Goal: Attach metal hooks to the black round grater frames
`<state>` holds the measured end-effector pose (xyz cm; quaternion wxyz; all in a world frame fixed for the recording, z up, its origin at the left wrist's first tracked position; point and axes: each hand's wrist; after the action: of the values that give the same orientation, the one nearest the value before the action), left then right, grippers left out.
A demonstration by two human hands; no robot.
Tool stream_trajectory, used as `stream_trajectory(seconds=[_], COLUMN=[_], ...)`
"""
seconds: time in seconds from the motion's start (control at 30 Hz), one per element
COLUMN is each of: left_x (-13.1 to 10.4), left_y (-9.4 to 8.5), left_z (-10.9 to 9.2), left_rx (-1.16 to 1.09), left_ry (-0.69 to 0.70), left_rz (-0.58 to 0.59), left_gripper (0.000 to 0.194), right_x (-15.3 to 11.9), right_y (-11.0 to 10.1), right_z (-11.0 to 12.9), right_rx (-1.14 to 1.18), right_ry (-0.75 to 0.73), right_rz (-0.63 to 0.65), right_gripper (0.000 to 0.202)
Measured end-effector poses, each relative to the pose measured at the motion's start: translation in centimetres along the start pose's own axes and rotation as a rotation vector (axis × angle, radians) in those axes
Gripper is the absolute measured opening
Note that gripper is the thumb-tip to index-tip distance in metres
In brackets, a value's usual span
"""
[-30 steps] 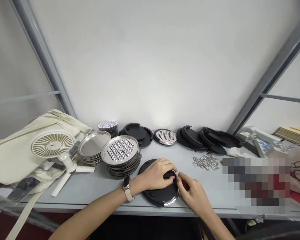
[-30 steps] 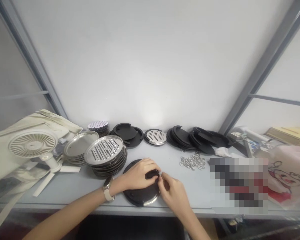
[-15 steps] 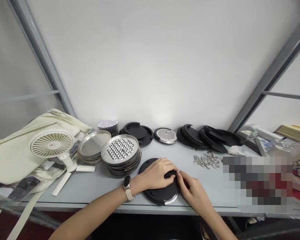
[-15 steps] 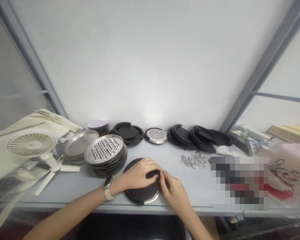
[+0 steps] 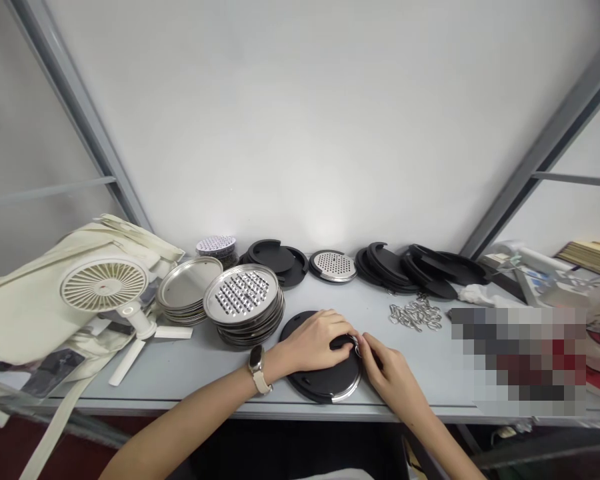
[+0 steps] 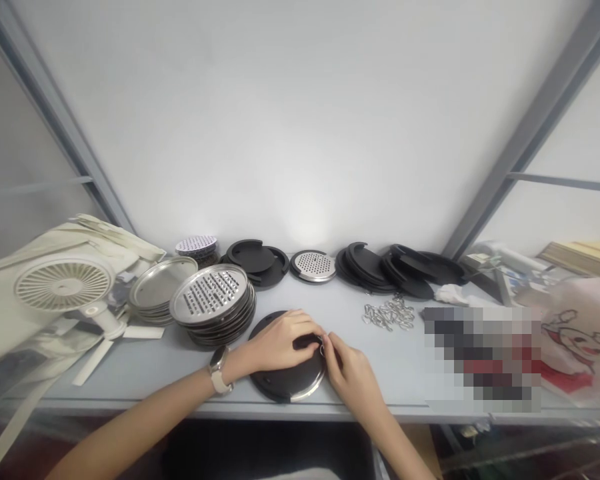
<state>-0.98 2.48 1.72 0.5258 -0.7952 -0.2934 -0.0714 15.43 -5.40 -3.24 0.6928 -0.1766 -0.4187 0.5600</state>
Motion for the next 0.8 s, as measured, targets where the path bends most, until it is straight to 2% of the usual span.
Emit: stream_trajectory(seconds=[0.8], left_x=[0.08], left_y=[0.29], left_z=[0.44], left_rx=[-0.069], left_ry=[-0.001], left_rz=[-0.019], left_gripper=[0.019], right_x=[-0.1], right_y=[0.19], right_z=[-0.17], right_rx=[0.087], right_ry=[-0.006], right_rz=[0.057], right_gripper=[0.027])
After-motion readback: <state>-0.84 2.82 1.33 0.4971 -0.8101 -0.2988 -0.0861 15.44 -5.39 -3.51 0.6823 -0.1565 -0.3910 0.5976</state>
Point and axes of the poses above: each hand's wrist, its own x-axis towards the middle knuckle, its own y-axis out of the palm, z = x × y, and after that the axes turned 2 degrees about -x, right-handed
